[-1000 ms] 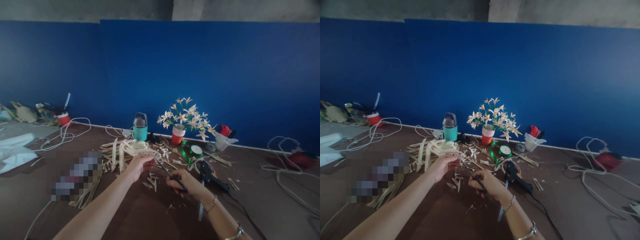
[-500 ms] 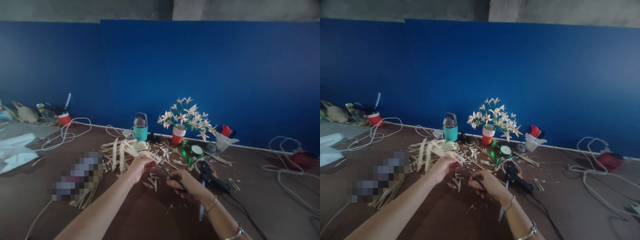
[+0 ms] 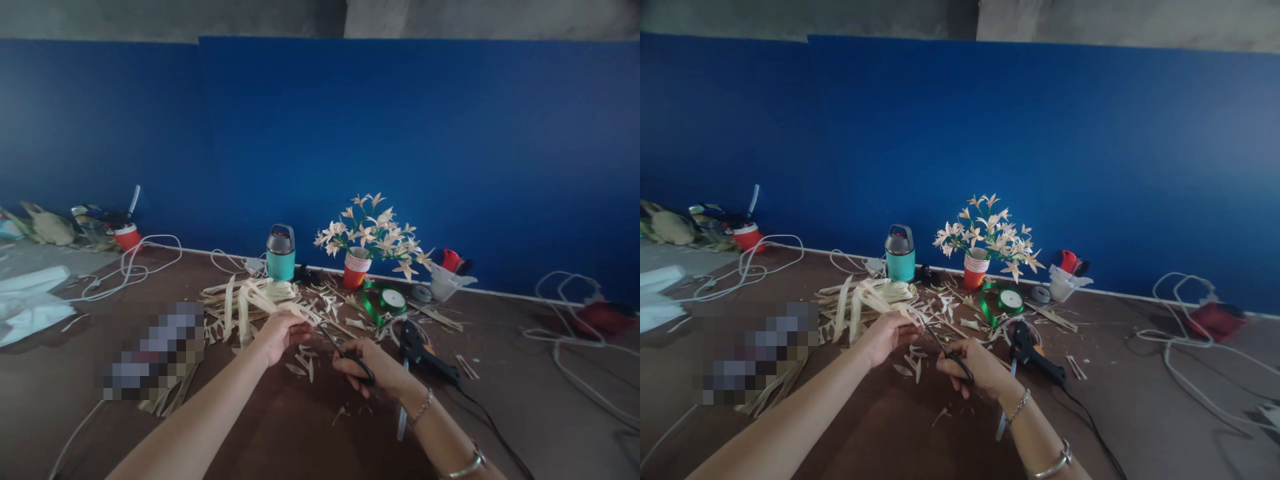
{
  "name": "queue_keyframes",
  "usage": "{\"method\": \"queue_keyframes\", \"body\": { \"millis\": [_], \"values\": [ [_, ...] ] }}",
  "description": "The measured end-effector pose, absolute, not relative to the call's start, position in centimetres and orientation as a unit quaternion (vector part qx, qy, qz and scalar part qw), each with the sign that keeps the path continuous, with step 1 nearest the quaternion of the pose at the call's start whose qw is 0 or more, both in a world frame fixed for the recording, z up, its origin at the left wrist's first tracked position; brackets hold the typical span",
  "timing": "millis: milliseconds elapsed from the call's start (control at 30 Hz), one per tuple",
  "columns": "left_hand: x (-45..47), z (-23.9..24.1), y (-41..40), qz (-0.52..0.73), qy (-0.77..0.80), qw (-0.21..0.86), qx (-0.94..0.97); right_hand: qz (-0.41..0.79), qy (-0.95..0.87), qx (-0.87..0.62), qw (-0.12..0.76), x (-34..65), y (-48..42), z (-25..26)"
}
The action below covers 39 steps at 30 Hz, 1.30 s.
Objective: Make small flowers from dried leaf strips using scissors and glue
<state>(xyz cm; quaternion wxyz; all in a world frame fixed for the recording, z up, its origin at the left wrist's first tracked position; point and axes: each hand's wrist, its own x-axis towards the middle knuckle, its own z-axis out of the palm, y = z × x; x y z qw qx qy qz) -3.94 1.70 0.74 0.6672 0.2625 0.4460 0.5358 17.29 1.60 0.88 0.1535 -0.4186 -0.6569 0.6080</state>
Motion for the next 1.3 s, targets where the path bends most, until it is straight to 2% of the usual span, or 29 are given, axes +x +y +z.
{"method": "queue_keyframes", "body": {
  "millis": [367, 733, 1067, 1167, 1300],
  "values": [
    [-4.2, 0.7, 1.7, 0.554, 0.399, 0.667, 0.299, 0.626, -0.645, -0.412, 0.15, 17.3, 1.4, 1.5],
    [-4.1, 1.3, 1.6, 0.589, 0.465, 0.599, 0.279, 0.656, -0.636, -0.384, 0.133, 17.7, 1.5, 1.1],
    [-4.0, 1.5, 1.6, 0.585, 0.454, 0.623, 0.252, 0.656, -0.624, -0.397, 0.152, 17.7, 1.5, 1.3],
    [-4.0, 1.5, 1.7, 0.593, 0.469, 0.614, 0.227, 0.631, -0.626, -0.406, 0.212, 17.4, 1.5, 1.7],
    [-3.0, 1.5, 1.2, 0.59, 0.477, 0.609, 0.229, 0.534, -0.621, -0.4, 0.412, 16.0, 1.2, 1.6]
  ]
}}
